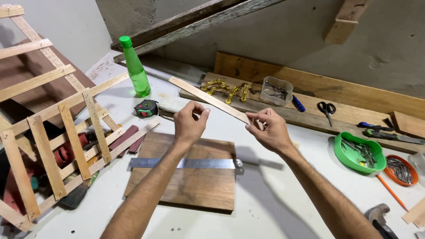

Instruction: Assembling a wooden frame by measuring, gluing, nailing, and sanding wooden strips on a workbench.

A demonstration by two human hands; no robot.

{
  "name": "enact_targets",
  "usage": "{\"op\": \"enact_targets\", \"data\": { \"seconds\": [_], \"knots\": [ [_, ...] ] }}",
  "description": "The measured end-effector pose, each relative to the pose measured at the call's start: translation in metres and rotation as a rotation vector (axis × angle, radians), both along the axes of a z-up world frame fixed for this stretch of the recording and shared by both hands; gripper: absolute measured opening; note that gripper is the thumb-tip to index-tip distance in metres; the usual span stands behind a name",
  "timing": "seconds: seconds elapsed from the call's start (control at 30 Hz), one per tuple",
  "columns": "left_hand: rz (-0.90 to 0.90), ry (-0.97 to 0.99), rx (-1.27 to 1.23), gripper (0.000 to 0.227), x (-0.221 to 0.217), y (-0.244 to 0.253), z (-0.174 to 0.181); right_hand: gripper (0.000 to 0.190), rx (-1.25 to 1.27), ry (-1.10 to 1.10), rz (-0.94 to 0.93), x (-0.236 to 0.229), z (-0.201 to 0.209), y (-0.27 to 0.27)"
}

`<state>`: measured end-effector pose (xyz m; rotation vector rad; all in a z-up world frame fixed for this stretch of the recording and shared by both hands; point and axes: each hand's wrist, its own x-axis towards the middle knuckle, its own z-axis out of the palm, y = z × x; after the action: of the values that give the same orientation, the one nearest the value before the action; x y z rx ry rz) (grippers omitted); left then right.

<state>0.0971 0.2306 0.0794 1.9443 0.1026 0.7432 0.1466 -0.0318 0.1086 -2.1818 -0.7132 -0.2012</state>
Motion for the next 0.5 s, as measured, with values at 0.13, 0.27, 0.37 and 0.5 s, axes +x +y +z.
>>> {"op": "enact_targets", "data": {
  "seconds": [0.13,0.27,0.37,0.5],
  "knots": [
    [0.102,-0.051,0.389,0.019,0.021,0.025,-0.015,0.034,-0.034,0.026,0.006,0.037,-0.020,0.023],
    [0.081,-0.104,0.577,0.029,0.043,0.037,-0.027,0.032,-0.099,0.047,-0.017,0.080,-0.053,0.043],
    [0.028,-0.001,0.723,0.037,0.062,0.043,-0.045,0.030,-0.156,0.029,0.004,0.106,-0.081,0.050],
    [-0.063,0.184,0.784,0.047,0.077,0.042,-0.062,0.029,-0.212,0.006,0.012,0.117,-0.097,0.060]
  ]
}}
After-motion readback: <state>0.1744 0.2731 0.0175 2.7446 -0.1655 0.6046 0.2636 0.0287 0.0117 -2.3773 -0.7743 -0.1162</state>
